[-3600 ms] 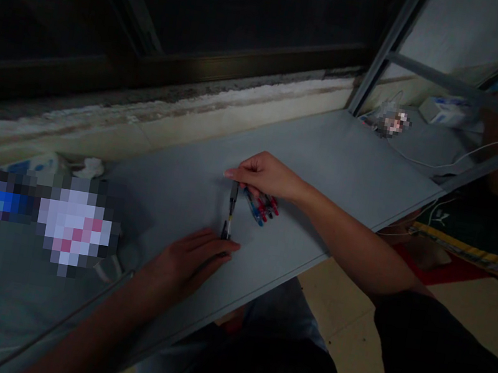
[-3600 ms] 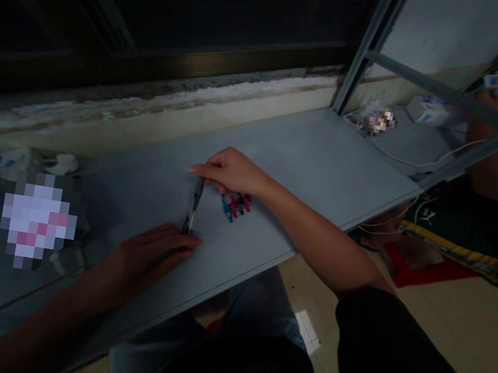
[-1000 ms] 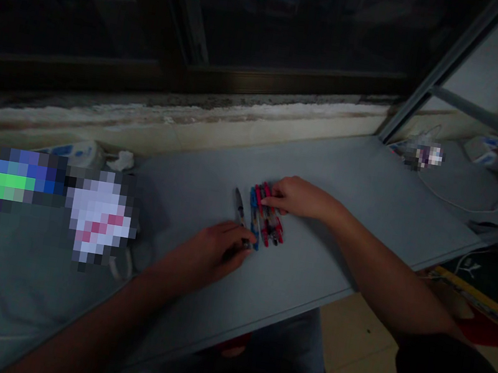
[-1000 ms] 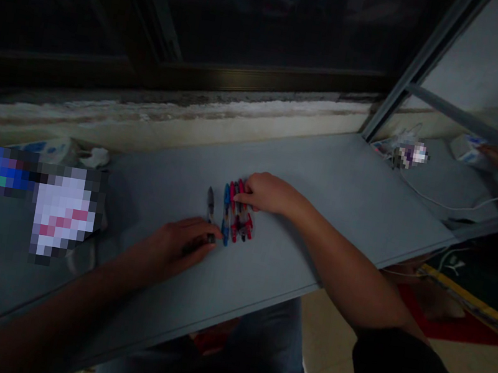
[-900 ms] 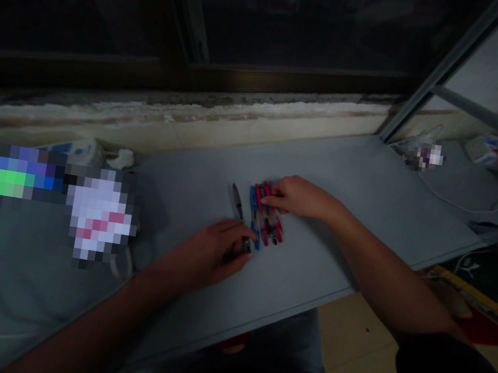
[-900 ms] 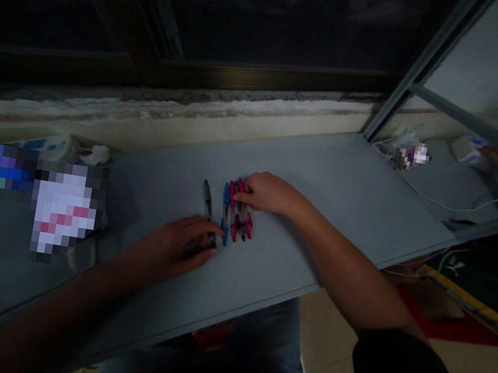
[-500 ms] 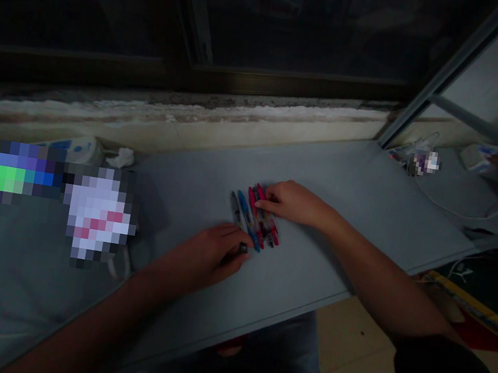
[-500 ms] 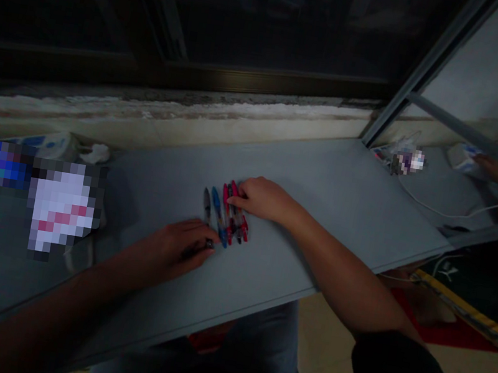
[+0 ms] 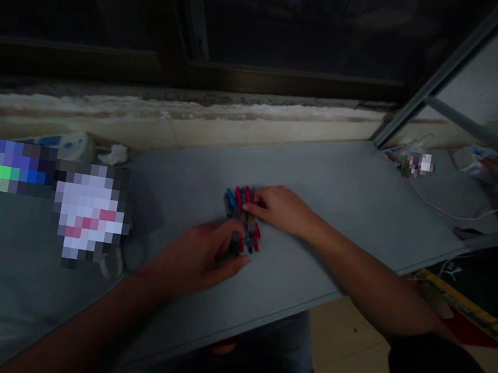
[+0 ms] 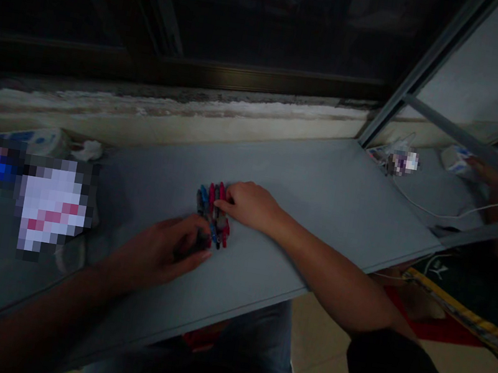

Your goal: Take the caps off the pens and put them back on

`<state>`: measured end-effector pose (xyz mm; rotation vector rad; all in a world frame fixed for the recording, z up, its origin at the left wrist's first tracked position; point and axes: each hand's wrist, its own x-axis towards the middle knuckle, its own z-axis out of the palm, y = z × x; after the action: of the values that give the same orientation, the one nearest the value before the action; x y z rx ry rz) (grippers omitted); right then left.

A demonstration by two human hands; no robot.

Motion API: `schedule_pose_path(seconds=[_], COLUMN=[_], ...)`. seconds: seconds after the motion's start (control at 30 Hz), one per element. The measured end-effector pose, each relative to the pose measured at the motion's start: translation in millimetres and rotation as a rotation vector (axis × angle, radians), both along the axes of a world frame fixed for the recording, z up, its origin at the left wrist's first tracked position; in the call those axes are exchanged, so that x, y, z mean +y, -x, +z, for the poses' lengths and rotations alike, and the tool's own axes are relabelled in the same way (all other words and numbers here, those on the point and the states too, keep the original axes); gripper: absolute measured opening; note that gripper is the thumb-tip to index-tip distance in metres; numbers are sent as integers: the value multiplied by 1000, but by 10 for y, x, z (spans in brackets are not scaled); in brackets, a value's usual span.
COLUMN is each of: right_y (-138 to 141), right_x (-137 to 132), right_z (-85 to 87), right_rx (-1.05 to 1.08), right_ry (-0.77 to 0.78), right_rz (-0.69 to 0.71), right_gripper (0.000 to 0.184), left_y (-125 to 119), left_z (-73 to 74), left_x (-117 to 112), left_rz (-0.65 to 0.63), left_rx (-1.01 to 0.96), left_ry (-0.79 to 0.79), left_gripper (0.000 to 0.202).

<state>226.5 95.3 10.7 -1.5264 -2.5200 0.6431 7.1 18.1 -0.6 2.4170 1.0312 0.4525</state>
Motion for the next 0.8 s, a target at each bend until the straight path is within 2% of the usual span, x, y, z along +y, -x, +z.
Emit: schedule_pose_path(seconds=[0.17, 0.27, 0.4, 0.6, 0.8], right_y=[98, 99, 64, 85, 51], right_x=[-88, -96, -114, -189, -157], right_z=[-25, -30, -9, 13, -3], right_rx=[104, 165, 141, 27, 254], right_ry=[47, 46, 6, 4, 105], right_rz=[32, 80, 70, 72, 85], right_gripper=[22, 10, 26, 42, 48], left_y=[-8, -1, 31, 26, -26], left_z=[-24, -34, -53, -75, -20], left_x=[50, 81, 83, 43, -31], left_rz=[171, 221, 183, 83, 51], left_rx=[-19, 22, 108, 226, 194], left_ry=[-58, -47, -104, -257, -373], left_gripper=[16, 12, 9, 22, 50])
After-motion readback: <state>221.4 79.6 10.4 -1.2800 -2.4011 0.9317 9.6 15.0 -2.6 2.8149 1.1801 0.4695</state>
